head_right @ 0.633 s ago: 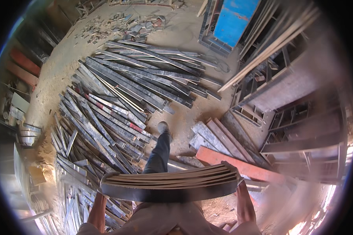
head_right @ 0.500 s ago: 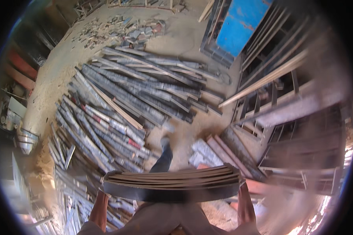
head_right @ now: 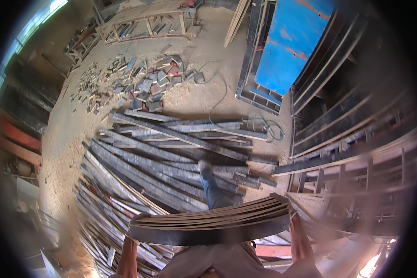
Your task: The person walks through a cluttered workshop, picks up a long metal frame, and places it on a workbench. They then handle several metal strips and small metal pieces, arranging them on the bench and stacking them into piles.
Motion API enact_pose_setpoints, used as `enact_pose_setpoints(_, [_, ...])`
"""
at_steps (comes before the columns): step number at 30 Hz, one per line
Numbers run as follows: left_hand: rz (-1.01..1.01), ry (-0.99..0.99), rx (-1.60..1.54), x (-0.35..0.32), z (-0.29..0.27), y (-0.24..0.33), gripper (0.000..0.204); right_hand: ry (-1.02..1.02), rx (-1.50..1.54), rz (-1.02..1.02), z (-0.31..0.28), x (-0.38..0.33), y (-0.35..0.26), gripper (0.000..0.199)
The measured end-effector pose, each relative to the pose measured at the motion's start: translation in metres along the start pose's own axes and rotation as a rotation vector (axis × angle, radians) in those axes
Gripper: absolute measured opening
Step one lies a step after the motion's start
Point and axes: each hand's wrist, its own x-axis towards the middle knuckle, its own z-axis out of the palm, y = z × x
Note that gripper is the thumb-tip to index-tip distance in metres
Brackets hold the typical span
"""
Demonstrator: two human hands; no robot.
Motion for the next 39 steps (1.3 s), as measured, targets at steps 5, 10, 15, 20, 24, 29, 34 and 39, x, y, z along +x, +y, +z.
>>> enact_pose_setpoints(5, [0.0, 0.04, 0.03, 0.105, 0.084, 0.152, 0.04, 0.002, 0.015, -0.014, -0.009, 0.163, -0.083, 0.062])
enact_pose_setpoints(10, [0.032, 0.071, 0.087, 0.176, 0.149, 0.269, 0.042, -0.003, 0.008, 0.006, 0.008, 0.308, -0.181, 0.063])
enact_pose_setpoints(15, [0.054, 0.053, 0.168, 0.316, 0.206, 0.374, 0.049, -0.006, -0.022, 0.011, -0.001, 0.458, -0.272, 0.063])
enact_pose_setpoints(20, [0.07, -0.083, 0.04, 0.52, 0.225, 0.466, 0.042, -0.004, -0.042, 0.009, -0.021, 0.642, -0.336, 0.063])
enact_pose_setpoints(24, [0.44, -0.178, 0.525, 0.659, 0.28, 0.573, 0.034, 0.013, -0.056, -0.002, -0.031, 0.782, -0.393, 0.064])
enact_pose_setpoints(29, [0.203, -0.241, 0.08, 0.749, 0.329, 0.734, 0.032, 0.016, -0.026, -0.089, -0.018, 0.938, -0.46, 0.064])
enact_pose_setpoints(34, [0.129, -0.288, 0.04, 0.881, 0.386, 0.875, 0.034, -0.057, -0.052, -0.183, -0.011, 1.112, -0.53, 0.064])
enact_pose_setpoints(39, [0.213, -0.141, 0.201, 1.014, 0.401, 0.991, 0.04, -0.22, -0.118, -0.234, -0.014, 1.333, -0.602, 0.065])
